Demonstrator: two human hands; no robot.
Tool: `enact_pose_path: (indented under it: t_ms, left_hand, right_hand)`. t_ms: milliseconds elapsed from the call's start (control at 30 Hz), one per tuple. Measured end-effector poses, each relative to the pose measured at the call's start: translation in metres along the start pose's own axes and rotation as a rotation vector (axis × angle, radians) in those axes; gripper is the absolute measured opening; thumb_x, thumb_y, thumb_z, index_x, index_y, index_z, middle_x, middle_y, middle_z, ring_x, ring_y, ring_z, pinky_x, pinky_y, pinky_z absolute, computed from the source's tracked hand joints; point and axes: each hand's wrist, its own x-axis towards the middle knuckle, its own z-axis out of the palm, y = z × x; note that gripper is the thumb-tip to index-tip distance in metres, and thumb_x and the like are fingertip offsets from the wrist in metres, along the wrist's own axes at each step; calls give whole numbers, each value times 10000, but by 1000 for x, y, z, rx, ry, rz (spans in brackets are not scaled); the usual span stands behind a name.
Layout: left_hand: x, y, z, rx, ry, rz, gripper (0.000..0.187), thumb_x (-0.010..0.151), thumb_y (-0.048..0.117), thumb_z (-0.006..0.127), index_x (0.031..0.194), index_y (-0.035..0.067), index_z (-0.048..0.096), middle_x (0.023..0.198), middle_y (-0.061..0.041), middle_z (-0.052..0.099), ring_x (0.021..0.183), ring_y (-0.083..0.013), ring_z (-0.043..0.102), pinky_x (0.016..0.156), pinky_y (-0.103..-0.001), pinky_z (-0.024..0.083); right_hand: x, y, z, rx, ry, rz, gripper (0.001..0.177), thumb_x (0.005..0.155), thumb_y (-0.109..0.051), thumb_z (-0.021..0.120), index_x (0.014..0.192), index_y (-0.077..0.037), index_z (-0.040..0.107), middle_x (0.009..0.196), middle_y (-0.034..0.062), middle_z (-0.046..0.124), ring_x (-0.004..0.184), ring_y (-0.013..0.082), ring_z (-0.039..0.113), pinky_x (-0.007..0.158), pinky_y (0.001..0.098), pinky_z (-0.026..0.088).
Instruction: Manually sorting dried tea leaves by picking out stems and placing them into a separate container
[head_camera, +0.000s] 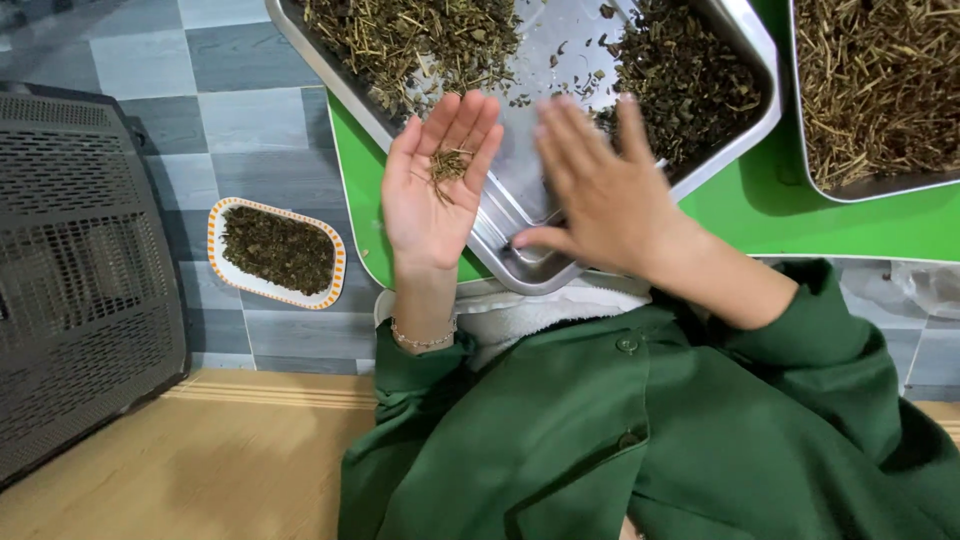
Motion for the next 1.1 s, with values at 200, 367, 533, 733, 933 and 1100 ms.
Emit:
enact_pose_path:
  t_ms: [200, 367, 533, 733, 933, 1100]
  left_hand:
    - [1, 0, -6, 4, 6, -7, 446, 1155, 256, 397, 1373, -71, 606, 1421, -275, 597, 1441, -391, 508, 1276, -489, 432]
    - [2, 1, -9, -12, 15, -6, 439, 1151, 253, 405, 1364, -71, 611, 1395, -279, 618, 1412, -397, 537, 1260, -496, 445]
    - [3, 2, -13, 61, 79, 38, 415, 1124, 261, 451, 1315, -48, 652, 1321, -261, 669, 1347, -398, 588, 1201, -497, 495]
    - [4, 3, -18, -14, 79, 22, 414, 1127, 259, 447, 1317, -47, 650, 1308, -272, 673, 1334, -404, 600, 1191, -511, 502]
    - [2, 0, -15, -1, 125, 68, 411, 1120, 264, 456, 1272, -55, 665, 1247, -271, 700, 1271, -412, 637, 1140, -522, 535]
    - [3, 0, -19, 2, 102, 70, 413, 1120, 267, 452, 1278, -45, 670, 1263, -272, 693, 1300, -409, 619, 1154, -519, 529]
  right_hand:
    - [1, -9, -7, -305, -3, 171, 1164, 963, -967, 35, 1639, -71, 344, 1734, 141, 260, 1616, 291, 165, 1257, 599, 47]
    - [31, -12, 15, -134, 143, 39, 1135, 949, -897, 141, 1671, -33, 276, 1747, 157, 206, 1621, 301, 141, 1261, 604, 99]
    - [8, 19, 19, -379, 0, 294, 1253, 976, -1038, -52, 1682, -56, 277, 1742, 180, 223, 1635, 323, 115, 1255, 633, -27]
    - [36, 7, -3, 70, 165, 178, 1189, 972, -876, 37, 1655, 59, 308, 1733, 247, 190, 1624, 343, 90, 1179, 766, 65]
    - [18, 39, 11, -341, -73, 418, 1291, 941, -1064, -122, 1668, -63, 245, 1771, 160, 117, 1639, 311, 41, 1208, 705, -40]
    - [23, 40, -16, 170, 200, 250, 1215, 1014, -862, 143, 1631, 167, 340, 1712, 334, 205, 1605, 400, 81, 1146, 796, 14]
